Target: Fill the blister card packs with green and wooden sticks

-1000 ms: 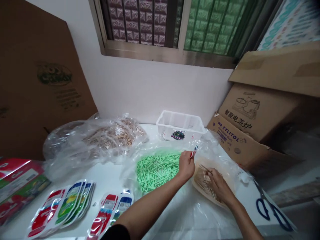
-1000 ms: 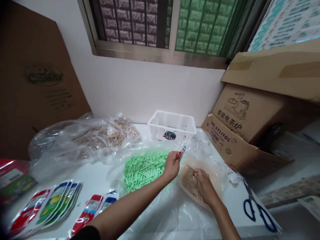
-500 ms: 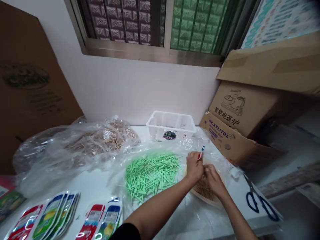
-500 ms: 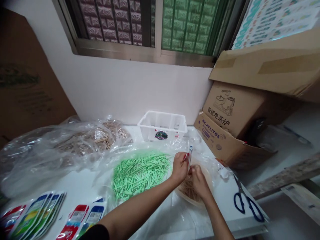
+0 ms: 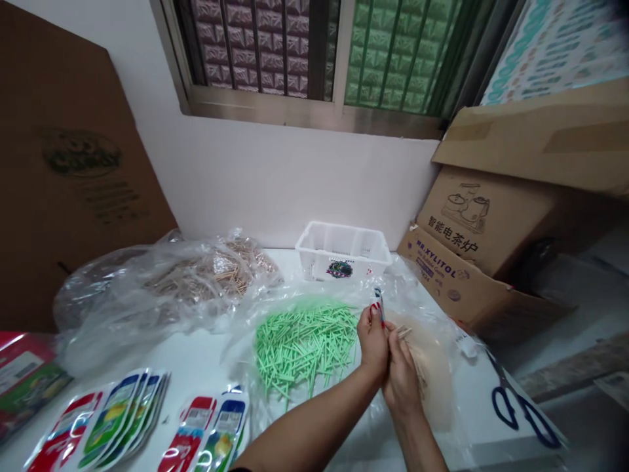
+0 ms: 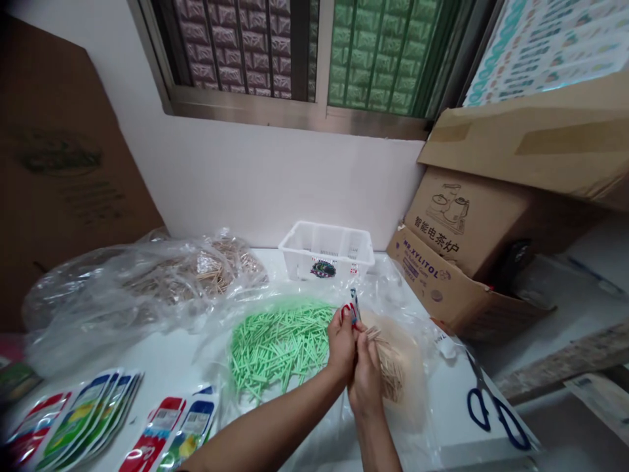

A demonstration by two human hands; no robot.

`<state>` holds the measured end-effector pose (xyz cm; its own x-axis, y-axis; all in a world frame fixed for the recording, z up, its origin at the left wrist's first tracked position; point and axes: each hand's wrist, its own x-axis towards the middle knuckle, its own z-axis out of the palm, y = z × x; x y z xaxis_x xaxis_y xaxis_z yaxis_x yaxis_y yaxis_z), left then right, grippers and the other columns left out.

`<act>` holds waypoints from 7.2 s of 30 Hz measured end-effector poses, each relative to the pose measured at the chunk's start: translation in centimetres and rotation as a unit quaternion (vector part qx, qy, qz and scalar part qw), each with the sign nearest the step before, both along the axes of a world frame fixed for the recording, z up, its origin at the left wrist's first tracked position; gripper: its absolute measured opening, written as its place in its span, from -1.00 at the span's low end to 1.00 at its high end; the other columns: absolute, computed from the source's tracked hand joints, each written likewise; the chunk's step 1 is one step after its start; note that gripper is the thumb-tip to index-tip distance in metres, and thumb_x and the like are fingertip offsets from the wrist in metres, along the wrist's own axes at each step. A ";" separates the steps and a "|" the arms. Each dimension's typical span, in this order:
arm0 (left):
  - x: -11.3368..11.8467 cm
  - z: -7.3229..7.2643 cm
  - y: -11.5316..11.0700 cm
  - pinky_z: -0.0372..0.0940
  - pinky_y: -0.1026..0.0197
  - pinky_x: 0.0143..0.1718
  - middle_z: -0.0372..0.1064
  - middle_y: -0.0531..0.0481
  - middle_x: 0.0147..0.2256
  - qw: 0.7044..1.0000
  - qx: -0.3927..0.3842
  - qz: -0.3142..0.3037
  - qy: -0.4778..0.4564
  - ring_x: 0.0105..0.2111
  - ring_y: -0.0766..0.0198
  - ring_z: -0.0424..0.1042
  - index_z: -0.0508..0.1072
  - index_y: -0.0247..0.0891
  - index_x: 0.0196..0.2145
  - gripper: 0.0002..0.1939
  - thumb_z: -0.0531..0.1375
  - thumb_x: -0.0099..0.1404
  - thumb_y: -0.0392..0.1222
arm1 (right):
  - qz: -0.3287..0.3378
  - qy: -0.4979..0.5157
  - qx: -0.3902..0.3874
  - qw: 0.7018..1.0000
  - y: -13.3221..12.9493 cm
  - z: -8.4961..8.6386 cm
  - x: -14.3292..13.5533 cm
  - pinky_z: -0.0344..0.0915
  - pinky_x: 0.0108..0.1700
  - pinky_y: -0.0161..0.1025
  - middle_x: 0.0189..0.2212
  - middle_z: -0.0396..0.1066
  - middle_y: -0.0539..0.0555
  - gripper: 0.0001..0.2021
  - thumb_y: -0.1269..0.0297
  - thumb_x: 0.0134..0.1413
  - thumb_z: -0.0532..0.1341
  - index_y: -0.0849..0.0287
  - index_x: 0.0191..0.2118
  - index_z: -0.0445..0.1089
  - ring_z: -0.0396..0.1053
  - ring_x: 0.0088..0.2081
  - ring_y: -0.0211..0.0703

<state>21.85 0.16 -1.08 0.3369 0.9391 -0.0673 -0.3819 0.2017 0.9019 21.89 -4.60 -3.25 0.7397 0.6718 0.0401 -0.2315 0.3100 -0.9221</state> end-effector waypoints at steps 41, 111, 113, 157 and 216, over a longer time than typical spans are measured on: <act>-21.6 2.1 2.3 0.16 0.17 -0.20 0.27 -0.13 -0.22 0.809 0.492 -0.096 0.306 -0.22 0.18 0.24 0.21 -0.27 -0.18 -0.80 0.03 0.19 -0.34 | 0.359 -0.715 -0.261 0.539 0.3 13.5 -4.1 0.07 -0.44 -0.28 -0.49 0.45 0.08 -0.84 0.36 0.12 0.02 0.13 -0.31 0.35 0.37 -0.47 -0.12; -22.2 0.6 -1.1 0.23 0.28 -0.39 0.36 -0.01 -0.51 0.975 -0.074 -0.200 -0.067 -0.53 0.36 0.32 0.44 -0.37 -0.37 -0.60 0.27 0.06 0.08 | 0.308 -0.349 -0.174 0.868 1.3 8.0 -8.5 0.21 -0.35 -0.31 -0.47 0.30 -0.05 -0.87 0.19 0.07 0.09 0.13 -0.35 0.26 0.27 -0.42 -0.22; -22.3 0.8 -1.1 0.24 0.25 -0.35 0.38 -0.03 -0.50 0.973 -0.067 -0.209 -0.069 -0.51 0.33 0.33 0.45 -0.37 -0.35 -0.59 0.26 0.08 0.09 | 0.327 -0.328 -0.156 0.873 1.3 8.3 -8.6 0.23 -0.31 -0.30 -0.41 0.35 -0.02 -0.81 0.16 0.09 0.08 0.13 -0.23 0.29 0.30 -0.38 -0.20; -31.1 3.4 1.4 0.22 0.31 -0.39 0.35 0.04 -0.48 0.970 0.163 -0.039 0.179 -0.46 0.33 0.31 0.44 -0.36 -0.37 -0.80 0.25 0.11 -0.14 | 0.318 -0.323 -0.102 0.886 2.3 5.6 -10.9 0.32 -0.13 -0.22 -0.16 0.45 0.09 -0.64 0.08 0.03 0.20 0.09 -0.06 0.39 0.40 -0.16 -0.08; -31.5 -1.0 0.6 0.26 0.24 -0.42 0.42 -0.03 -0.53 0.980 -0.121 -0.094 0.129 -0.50 0.26 0.38 0.47 -0.38 -0.44 -0.58 0.36 -0.12 0.04 | 0.543 -0.204 -0.115 0.807 1.4 0.5 -13.0 0.29 -0.23 -0.26 -0.35 0.48 -0.01 -0.65 -0.02 0.05 0.15 0.18 -0.26 0.44 0.39 -0.30 -0.14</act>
